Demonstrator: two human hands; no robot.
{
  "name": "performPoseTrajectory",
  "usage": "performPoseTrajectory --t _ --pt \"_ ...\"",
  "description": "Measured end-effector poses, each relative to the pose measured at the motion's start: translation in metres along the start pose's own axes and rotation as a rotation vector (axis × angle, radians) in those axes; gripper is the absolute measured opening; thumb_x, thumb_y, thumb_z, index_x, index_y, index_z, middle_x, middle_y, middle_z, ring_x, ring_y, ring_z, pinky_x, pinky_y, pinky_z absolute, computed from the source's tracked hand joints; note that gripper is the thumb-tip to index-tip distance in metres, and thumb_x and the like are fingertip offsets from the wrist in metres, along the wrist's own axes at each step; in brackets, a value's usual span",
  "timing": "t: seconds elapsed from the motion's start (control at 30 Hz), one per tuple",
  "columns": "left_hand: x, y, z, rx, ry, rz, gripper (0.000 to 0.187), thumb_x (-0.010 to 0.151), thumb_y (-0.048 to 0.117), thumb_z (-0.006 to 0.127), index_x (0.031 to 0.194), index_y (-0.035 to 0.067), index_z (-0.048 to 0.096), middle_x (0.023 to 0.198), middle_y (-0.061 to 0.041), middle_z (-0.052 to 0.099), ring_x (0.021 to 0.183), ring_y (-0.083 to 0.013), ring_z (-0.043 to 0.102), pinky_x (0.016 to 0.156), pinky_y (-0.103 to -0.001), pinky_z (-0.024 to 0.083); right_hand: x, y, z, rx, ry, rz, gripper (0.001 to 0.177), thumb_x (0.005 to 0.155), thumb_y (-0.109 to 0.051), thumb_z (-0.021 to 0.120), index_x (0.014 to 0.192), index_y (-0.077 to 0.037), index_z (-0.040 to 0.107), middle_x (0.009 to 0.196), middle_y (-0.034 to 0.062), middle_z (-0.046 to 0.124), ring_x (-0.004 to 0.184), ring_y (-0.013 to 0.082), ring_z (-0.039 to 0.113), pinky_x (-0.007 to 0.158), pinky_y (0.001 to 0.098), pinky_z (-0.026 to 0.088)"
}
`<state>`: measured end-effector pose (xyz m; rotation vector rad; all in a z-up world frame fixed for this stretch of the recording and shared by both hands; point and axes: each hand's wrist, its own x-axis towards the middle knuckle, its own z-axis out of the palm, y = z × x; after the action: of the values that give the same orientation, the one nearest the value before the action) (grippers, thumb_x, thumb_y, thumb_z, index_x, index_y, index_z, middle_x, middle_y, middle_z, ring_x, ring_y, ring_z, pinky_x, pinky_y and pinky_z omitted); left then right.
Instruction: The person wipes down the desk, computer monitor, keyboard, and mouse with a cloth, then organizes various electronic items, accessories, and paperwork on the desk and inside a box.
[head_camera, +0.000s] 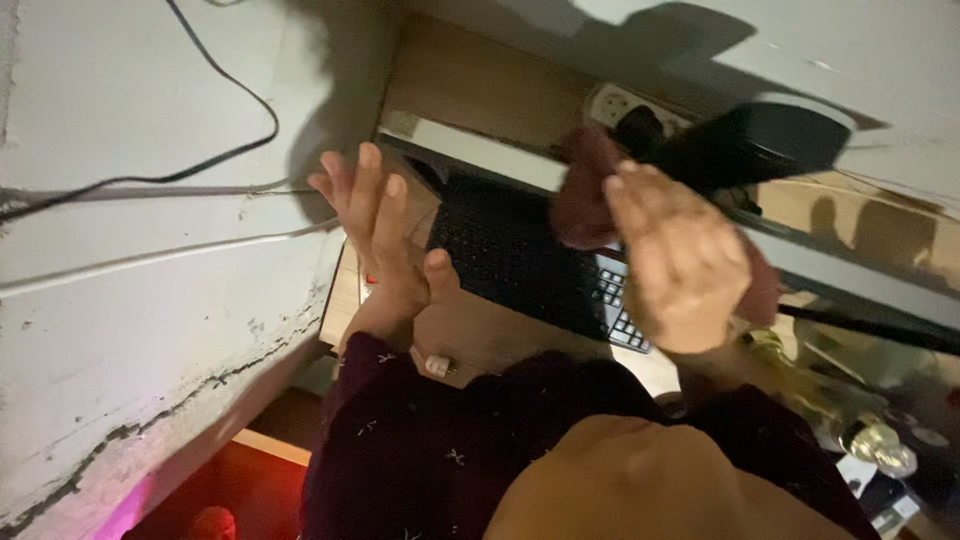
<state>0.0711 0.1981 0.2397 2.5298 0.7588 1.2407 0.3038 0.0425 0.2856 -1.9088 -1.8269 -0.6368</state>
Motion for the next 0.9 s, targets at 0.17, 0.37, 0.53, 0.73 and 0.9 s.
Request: performPoseTrajectory --t 0.17,0.37,0.53,0.73,0.9 --pt "0.003 -0.009 -0.006 0.019 0.118 -0.147 0.058 0.110 0.045 0.023 0.156 0.012 0.034 0.166 -0.014 0.034 0.163 -0.0310 0.018 0.133 -0.053 0.005 0.066 -0.052 0.018 0.259 -0.226 -0.004 0.030 0.111 -0.010 0.059 0.139 -0.001 0.066 0.141 0.0162 0.066 0.132 0.0300 0.063 0.112 0.0369 0.054" --pt "0.016 -0.046 0.005 -0.132 0.363 0.184 0.063 0.103 0.046 0.023 0.156 0.013 0.033 0.159 -0.013 0.042 0.155 -0.0322 0.040 0.134 -0.056 0.016 0.125 -0.088 0.037 0.315 -0.215 -0.130 0.048 0.094 -0.017 0.059 0.136 0.006 0.065 0.140 0.0208 0.063 0.130 0.0342 0.063 0.112 0.0401 0.052" --pt "-0.004 -0.026 0.019 -0.122 0.395 -0.124 0.073 0.105 0.053 0.015 0.155 0.004 0.037 0.155 -0.018 0.053 0.153 -0.0317 0.042 0.131 -0.051 0.018 0.125 -0.083 0.035 0.388 -0.185 -0.120 0.041 0.101 -0.014 0.059 0.137 0.005 0.067 0.144 0.0181 0.062 0.135 0.0324 0.061 0.114 0.0391 0.052" --pt "-0.013 -0.002 0.023 -0.202 0.179 -0.348 0.097 0.097 0.076 0.009 0.157 0.006 0.038 0.159 -0.017 0.048 0.155 -0.0256 0.034 0.135 -0.044 0.013 0.102 -0.052 0.009 0.514 -0.213 -0.086 0.037 0.101 -0.011 0.062 0.134 0.003 0.068 0.141 0.0161 0.064 0.132 0.0312 0.063 0.111 0.0391 0.054" --pt "-0.002 0.018 0.019 -0.078 -0.143 -0.175 0.095 0.102 0.073 0.005 0.150 -0.001 0.040 0.155 -0.021 0.048 0.159 -0.0303 0.027 0.132 -0.050 0.001 0.069 -0.012 -0.031 0.521 -0.255 -0.018 0.038 0.093 -0.010 0.063 0.128 0.005 0.071 0.134 0.0170 0.067 0.126 0.0323 0.068 0.106 0.0402 0.058"
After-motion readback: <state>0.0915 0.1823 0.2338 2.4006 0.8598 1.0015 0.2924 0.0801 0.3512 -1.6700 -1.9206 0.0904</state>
